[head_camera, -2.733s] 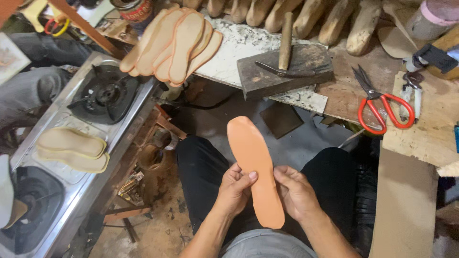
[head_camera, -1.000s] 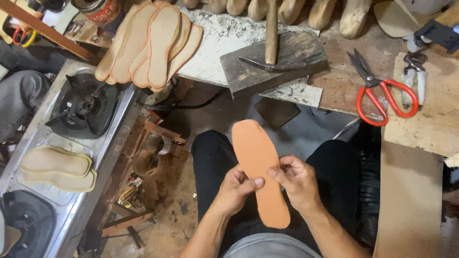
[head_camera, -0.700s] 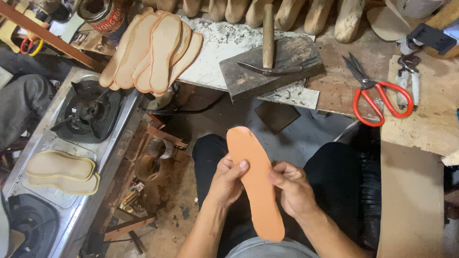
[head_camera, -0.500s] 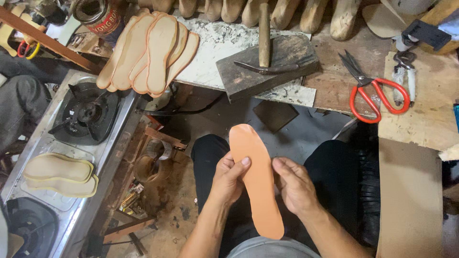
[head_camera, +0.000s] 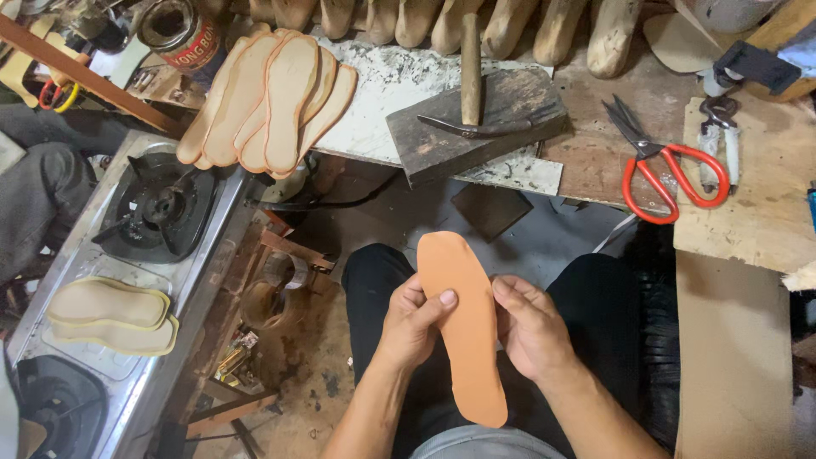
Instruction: The person sits at a workbench and hammers shoe insoles flat with a wooden mallet on a metal anvil block, working the edges and surface of each insole. They place finished insoles on a stack, pick up new ones, and press and flex some insoles by hand between hammering.
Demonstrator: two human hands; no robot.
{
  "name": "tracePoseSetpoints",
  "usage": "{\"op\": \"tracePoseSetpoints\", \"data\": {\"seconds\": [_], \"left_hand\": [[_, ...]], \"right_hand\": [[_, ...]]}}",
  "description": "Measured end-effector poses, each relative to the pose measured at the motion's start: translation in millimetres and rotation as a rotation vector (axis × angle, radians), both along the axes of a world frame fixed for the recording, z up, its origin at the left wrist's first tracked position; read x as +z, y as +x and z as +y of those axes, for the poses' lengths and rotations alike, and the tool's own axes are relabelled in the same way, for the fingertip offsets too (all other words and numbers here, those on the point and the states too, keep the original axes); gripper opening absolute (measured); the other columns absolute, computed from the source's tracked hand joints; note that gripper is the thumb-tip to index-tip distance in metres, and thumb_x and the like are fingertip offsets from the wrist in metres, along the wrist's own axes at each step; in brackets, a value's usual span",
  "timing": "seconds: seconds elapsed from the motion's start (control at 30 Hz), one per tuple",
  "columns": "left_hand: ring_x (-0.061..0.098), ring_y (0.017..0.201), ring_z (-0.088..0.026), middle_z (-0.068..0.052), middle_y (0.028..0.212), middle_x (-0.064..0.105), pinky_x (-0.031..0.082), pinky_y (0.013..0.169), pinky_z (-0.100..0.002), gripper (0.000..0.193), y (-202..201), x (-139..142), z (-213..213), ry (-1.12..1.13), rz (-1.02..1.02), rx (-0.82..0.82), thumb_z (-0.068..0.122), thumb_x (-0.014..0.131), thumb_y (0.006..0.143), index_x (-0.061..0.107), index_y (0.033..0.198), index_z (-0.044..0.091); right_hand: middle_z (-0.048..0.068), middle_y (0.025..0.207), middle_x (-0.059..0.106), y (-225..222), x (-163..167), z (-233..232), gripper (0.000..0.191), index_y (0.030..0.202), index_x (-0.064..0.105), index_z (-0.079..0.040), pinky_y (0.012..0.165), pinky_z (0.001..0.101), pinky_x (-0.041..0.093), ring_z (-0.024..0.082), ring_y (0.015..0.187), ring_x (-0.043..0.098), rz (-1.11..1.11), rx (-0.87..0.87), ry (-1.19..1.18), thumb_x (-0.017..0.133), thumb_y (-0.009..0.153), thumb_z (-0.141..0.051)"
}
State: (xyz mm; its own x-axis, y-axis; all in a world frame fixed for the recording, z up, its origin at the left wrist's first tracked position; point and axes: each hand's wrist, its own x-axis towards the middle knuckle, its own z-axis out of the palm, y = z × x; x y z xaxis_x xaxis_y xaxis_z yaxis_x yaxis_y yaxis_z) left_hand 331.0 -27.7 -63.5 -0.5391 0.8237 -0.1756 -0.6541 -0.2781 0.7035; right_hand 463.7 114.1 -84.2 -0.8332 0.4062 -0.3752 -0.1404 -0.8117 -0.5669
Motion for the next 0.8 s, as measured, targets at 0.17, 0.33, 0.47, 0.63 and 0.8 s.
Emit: {"op": "tracePoseSetpoints", "data": {"seconds": [0.17, 0.33, 0.47, 0.63, 0.8], "left_hand": [[0.07, 0.101, -0.015, -0.008, 0.112, 0.074, 0.056, 0.091, -0.032, 0.031, 2.6, -5.1, 1.2, -0.025, 0.075, -0.031, 0.005, 0.071, 0.092, 0.067, 0.122, -0.002], [0.067, 0.092, -0.014, -0.009, 0.109, 0.073, 0.053, 0.082, -0.031, 0.028, -2.8, -6.3, -1.5, 0.053, 0.008, -0.107, 0.001, 0.072, 0.097, 0.068, 0.124, -0.006], [0.071, 0.089, -0.014, -0.008, 0.103, 0.075, 0.058, 0.083, -0.031, 0.029, -7.0, -2.2, 0.0, -0.092, 0.028, -0.086, 0.005, 0.072, 0.089, 0.068, 0.117, -0.003], [0.069, 0.09, -0.011, -0.006, 0.101, 0.074, 0.056, 0.082, -0.028, 0.024, -2.5, 3.2, -0.9, -0.151, 0.234, -0.162, 0.006, 0.075, 0.093, 0.068, 0.114, -0.004], [0.07, 0.09, -0.011, -0.007, 0.102, 0.075, 0.057, 0.084, -0.028, 0.026, -8.4, 2.5, -4.0, -0.148, 0.216, -0.228, 0.006, 0.075, 0.092, 0.069, 0.116, -0.004]], "right_hand": [[0.007, 0.099, 0.073, -3.6, -11.8, 1.2, 0.021, 0.112, 0.068, -0.003, 0.075, 0.029, 0.057, 0.013, 0.085, 0.07, 0.03, -0.06, 0.334, 0.072, 0.093, -0.01], [0.009, 0.094, 0.072, -2.6, -13.7, 9.5, 0.015, 0.105, 0.065, -0.002, 0.069, 0.0325, 0.058, 0.017, 0.079, 0.071, 0.113, 0.018, 0.004, 0.069, 0.105, -0.016], [0.006, 0.094, 0.073, -10.0, 2.8, 11.6, 0.016, 0.104, 0.067, -0.004, 0.072, 0.0306, 0.058, 0.014, 0.081, 0.071, 0.009, -0.036, 0.001, 0.065, 0.099, -0.018], [0.004, 0.097, 0.071, -23.8, 17.8, 14.1, 0.021, 0.107, 0.066, -0.002, 0.079, 0.0267, 0.056, 0.009, 0.086, 0.066, -0.053, -0.03, 0.519, 0.074, 0.088, -0.008], [0.007, 0.088, 0.073, -24.8, 12.8, 20.6, 0.013, 0.098, 0.069, -0.001, 0.069, 0.0278, 0.056, 0.012, 0.076, 0.068, -0.078, -0.037, 0.217, 0.069, 0.093, -0.012]]}}
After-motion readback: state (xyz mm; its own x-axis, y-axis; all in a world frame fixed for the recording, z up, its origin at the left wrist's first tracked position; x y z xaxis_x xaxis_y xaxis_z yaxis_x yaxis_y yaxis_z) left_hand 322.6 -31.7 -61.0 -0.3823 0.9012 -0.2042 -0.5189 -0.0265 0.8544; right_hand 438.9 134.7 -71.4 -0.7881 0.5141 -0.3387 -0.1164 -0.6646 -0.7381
